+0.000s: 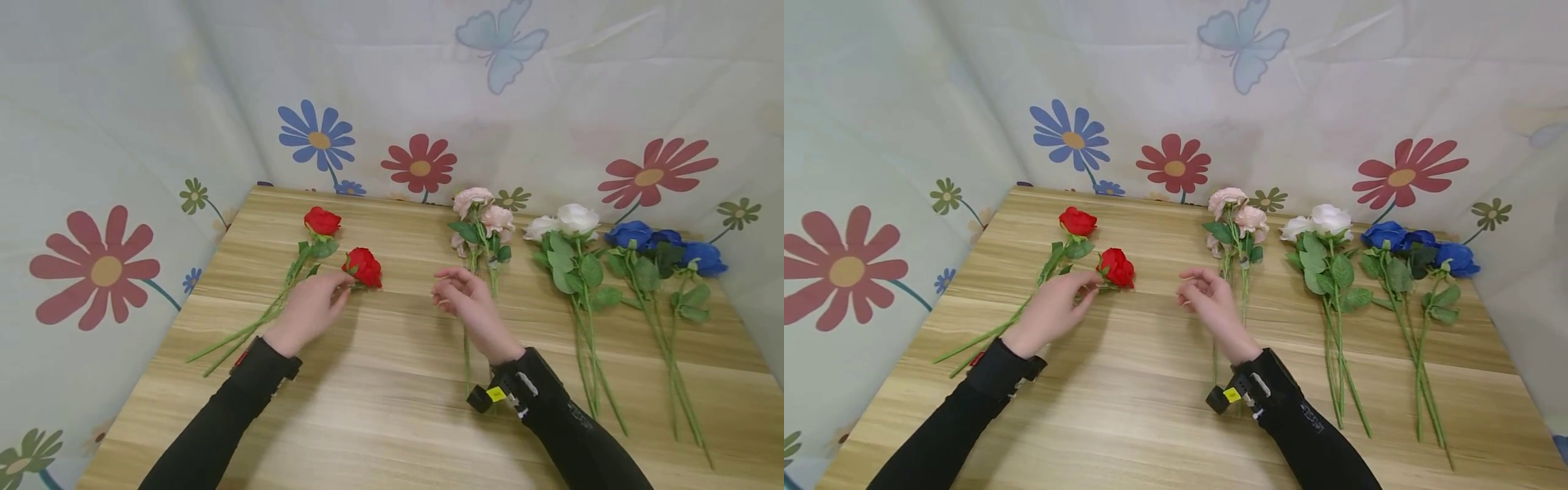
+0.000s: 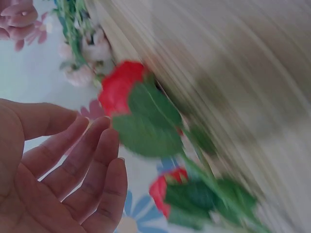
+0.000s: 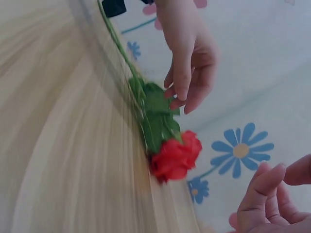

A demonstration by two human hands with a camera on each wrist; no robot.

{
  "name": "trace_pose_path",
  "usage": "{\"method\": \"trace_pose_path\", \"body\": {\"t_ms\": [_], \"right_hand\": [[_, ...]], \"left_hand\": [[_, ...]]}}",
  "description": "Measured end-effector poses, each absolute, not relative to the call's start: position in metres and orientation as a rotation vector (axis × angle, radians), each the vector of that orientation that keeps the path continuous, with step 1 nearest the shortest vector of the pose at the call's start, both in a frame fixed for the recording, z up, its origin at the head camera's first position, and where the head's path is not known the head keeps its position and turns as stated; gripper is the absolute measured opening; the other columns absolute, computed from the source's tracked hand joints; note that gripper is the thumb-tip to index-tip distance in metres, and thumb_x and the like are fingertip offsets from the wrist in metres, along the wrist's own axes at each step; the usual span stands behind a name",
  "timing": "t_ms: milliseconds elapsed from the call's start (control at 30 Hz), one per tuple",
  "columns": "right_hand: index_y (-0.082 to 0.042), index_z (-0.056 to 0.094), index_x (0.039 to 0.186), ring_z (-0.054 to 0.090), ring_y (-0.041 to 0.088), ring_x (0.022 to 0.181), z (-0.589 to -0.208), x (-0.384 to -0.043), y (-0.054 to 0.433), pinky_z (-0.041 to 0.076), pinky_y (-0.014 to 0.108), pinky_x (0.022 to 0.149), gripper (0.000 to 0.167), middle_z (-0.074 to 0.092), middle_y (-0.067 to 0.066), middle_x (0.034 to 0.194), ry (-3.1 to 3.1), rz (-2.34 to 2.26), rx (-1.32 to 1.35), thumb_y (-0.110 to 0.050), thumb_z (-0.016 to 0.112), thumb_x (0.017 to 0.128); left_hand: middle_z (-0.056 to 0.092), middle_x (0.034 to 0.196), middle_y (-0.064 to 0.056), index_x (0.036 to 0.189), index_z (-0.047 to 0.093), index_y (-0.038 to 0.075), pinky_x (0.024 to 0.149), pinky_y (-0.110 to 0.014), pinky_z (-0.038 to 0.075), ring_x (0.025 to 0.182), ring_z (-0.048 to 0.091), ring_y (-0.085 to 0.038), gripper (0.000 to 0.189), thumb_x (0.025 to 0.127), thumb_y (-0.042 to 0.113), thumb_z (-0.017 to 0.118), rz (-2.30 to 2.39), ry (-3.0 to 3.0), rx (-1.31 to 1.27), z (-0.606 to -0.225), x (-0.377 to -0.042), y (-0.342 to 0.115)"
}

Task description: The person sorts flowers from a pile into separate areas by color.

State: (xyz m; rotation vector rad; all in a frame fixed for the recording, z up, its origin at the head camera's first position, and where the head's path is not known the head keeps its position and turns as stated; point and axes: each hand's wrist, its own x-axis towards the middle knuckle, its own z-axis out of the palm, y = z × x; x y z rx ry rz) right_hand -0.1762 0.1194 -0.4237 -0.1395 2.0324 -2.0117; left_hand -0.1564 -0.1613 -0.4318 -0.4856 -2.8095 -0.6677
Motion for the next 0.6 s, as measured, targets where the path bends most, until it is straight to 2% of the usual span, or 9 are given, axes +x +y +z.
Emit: {"method": "trace_pose_path", "body": {"t_ms": [133, 233, 600], "right_hand": [[0.001, 0.05, 0.125, 0.062, 0.008, 0.082, -0.425, -0.174, 0.104, 0.052, 0.02, 0.074, 0.023, 0.062, -0.005, 0.09, 1.869, -2.091, -0.115, -0.009, 0.047, 0.105], [-0.004, 0.052, 0.119, 0.06, 0.01, 0.082, -0.425, -0.172, 0.092, 0.05, 0.02, 0.073, 0.017, 0.061, -0.003, 0.09, 1.776, -2.133, -0.1, -0.008, 0.046, 0.104], [-0.006, 0.055, 0.113, 0.058, 0.01, 0.076, -0.431, -0.169, 0.059, 0.044, 0.018, 0.065, 0.013, 0.059, -0.001, 0.086, 1.629, -2.148, -0.036, -0.006, 0.048, 0.102]], "left_hand": [[0.075, 0.112, -0.014, 0.118, 0.07, 0.001, 0.082, -0.044, 0.059, 0.099, 0.072, -0.029, 0.026, 0.094, 0.007, 0.068, -0.618, -2.859, -0.439, -0.43, -0.15, -0.185], [0.073, 0.116, -0.016, 0.12, 0.069, 0.0, 0.081, -0.046, 0.059, 0.101, 0.071, -0.033, 0.029, 0.092, 0.008, 0.07, -0.585, -2.901, -0.393, -0.43, -0.146, -0.201], [0.071, 0.108, -0.018, 0.117, 0.07, 0.0, 0.073, -0.05, 0.058, 0.092, 0.07, -0.037, 0.033, 0.086, 0.008, 0.077, -0.392, -2.929, -0.305, -0.437, -0.134, -0.236]]}}
